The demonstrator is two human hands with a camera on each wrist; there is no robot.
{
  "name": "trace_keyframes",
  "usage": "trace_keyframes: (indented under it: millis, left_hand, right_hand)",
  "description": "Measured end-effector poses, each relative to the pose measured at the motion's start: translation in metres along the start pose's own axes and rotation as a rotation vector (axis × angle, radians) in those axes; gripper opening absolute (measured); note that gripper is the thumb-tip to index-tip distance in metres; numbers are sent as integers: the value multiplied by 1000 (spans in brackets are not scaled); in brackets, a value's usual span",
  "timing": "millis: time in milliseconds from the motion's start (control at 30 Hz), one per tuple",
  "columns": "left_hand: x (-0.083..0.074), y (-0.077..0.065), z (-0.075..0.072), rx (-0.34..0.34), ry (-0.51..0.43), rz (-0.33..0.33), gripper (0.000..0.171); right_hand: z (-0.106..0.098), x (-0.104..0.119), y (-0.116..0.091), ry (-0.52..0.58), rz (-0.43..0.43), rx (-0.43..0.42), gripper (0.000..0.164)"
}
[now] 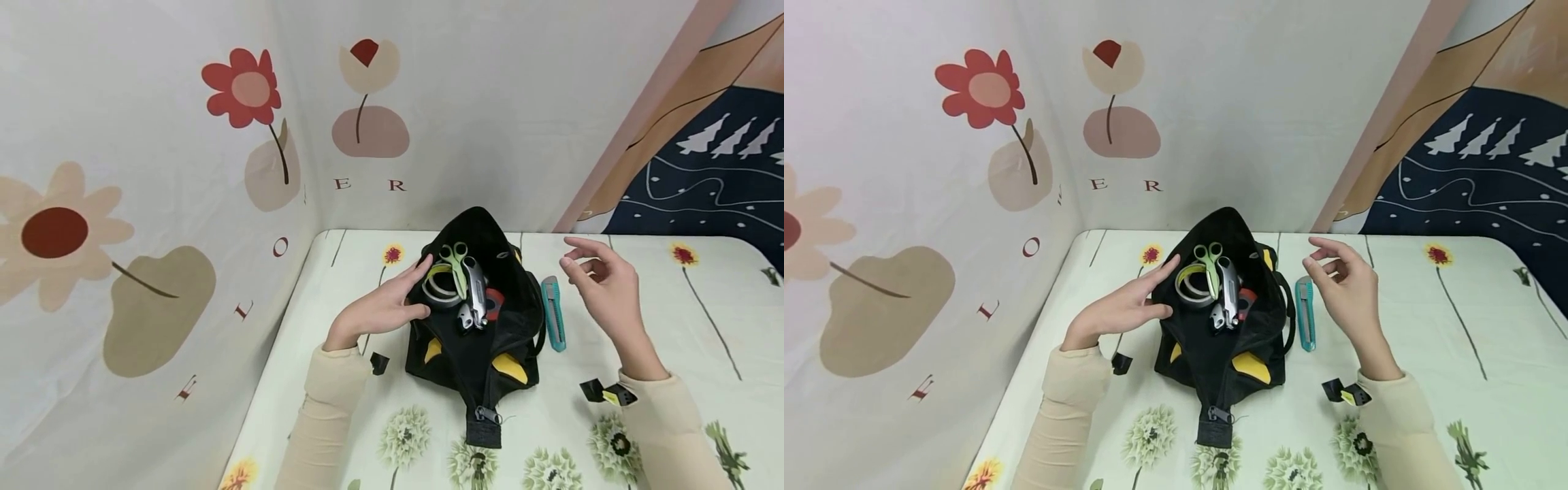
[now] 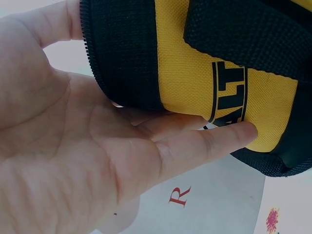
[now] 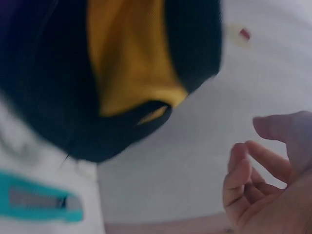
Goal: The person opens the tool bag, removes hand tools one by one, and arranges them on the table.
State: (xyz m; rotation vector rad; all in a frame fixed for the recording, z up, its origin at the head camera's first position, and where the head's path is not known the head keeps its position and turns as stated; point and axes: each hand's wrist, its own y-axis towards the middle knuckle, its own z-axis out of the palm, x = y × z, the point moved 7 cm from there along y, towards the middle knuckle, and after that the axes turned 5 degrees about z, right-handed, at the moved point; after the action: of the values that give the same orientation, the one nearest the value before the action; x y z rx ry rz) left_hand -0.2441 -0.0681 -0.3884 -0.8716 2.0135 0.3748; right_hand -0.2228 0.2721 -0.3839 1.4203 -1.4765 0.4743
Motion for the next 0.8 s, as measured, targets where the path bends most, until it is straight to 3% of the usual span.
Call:
trace_keyframes:
  millis: [200, 367, 667, 800]
  left_hand:
    - [0, 0, -1, -1, 9, 3, 93]
    - [-1, 1, 2, 18, -2, 16, 94]
    - [-3, 2, 2, 19, 4, 10, 92]
    - [-2, 0, 1, 14, -10, 12, 91]
  right_hand:
    - [4, 43, -18, 194, -123, -60, 28]
    - [18, 59, -36, 283, -229, -45, 27]
    - [39, 89, -37, 227, -292, 25, 30]
    - [57, 94, -30, 178, -260, 64, 29]
